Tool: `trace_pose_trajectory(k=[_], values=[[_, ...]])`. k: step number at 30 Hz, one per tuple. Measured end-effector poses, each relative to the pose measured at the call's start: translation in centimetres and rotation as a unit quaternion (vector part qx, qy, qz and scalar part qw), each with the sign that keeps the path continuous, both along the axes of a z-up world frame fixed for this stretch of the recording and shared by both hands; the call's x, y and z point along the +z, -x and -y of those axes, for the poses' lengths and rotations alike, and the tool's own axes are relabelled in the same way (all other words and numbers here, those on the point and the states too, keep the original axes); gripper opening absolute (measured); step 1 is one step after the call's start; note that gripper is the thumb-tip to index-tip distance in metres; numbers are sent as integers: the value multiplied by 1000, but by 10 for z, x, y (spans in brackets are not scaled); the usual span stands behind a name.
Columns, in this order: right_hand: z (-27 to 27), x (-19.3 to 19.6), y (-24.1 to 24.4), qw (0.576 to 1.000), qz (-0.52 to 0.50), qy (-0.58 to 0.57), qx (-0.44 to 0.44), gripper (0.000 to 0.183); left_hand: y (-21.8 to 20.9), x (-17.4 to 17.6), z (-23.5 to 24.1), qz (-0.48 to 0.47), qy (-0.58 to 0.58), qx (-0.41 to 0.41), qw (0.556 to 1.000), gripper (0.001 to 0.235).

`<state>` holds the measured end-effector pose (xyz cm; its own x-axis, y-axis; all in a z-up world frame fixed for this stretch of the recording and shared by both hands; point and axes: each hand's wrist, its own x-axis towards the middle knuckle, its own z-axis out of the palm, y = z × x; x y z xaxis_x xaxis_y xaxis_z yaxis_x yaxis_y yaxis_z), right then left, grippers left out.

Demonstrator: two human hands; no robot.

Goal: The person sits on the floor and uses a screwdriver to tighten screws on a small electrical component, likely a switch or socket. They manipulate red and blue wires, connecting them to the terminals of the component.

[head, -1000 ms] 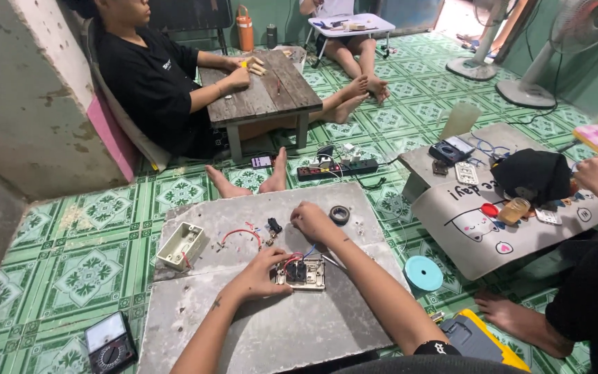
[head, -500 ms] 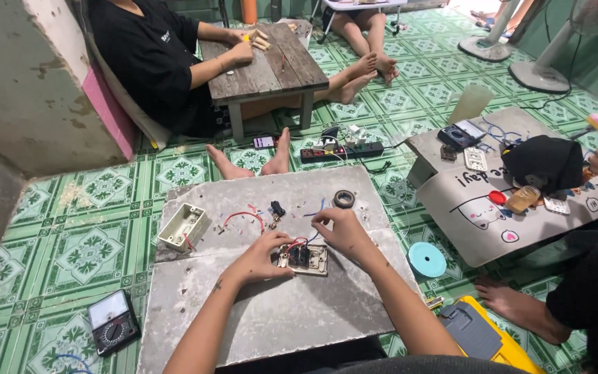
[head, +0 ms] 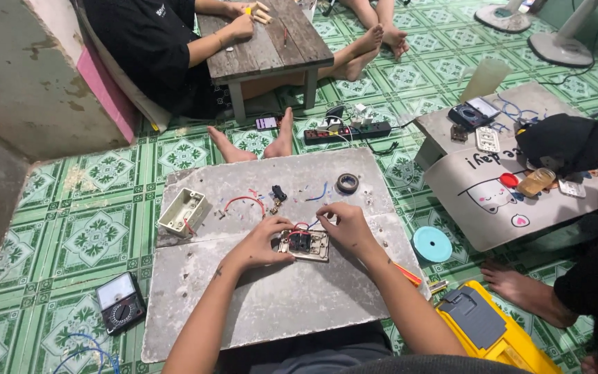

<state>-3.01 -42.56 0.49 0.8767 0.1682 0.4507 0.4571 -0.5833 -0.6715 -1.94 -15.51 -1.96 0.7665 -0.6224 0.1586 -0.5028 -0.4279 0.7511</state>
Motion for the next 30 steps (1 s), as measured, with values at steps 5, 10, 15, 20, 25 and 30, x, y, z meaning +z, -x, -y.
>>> trace_pose_trajectory(k=[5, 10, 15, 20, 25, 30], values=[[1, 17, 6, 999, 25, -15, -26, 17, 6, 13, 4, -9, -8, 4, 1000, 77], [0, 13, 3, 999, 33, -17, -38, 17, 9, 14, 7, -21, 13, 19, 1000, 80], [-1, 16, 4, 997, 59, -23, -36, 21, 11, 6, 14, 36, 9, 50, 998, 71], [7, 6, -2, 997, 58, -37, -18, 21, 12, 3, 24, 43, 24, 46, 998, 88], [6, 20, 6, 996, 56, -57, 34, 20, 16, 16, 28, 29, 84, 8, 996, 89], [3, 26, 12, 991, 29, -64, 116, 19, 11, 2, 25, 11, 104, 15, 994, 90]])
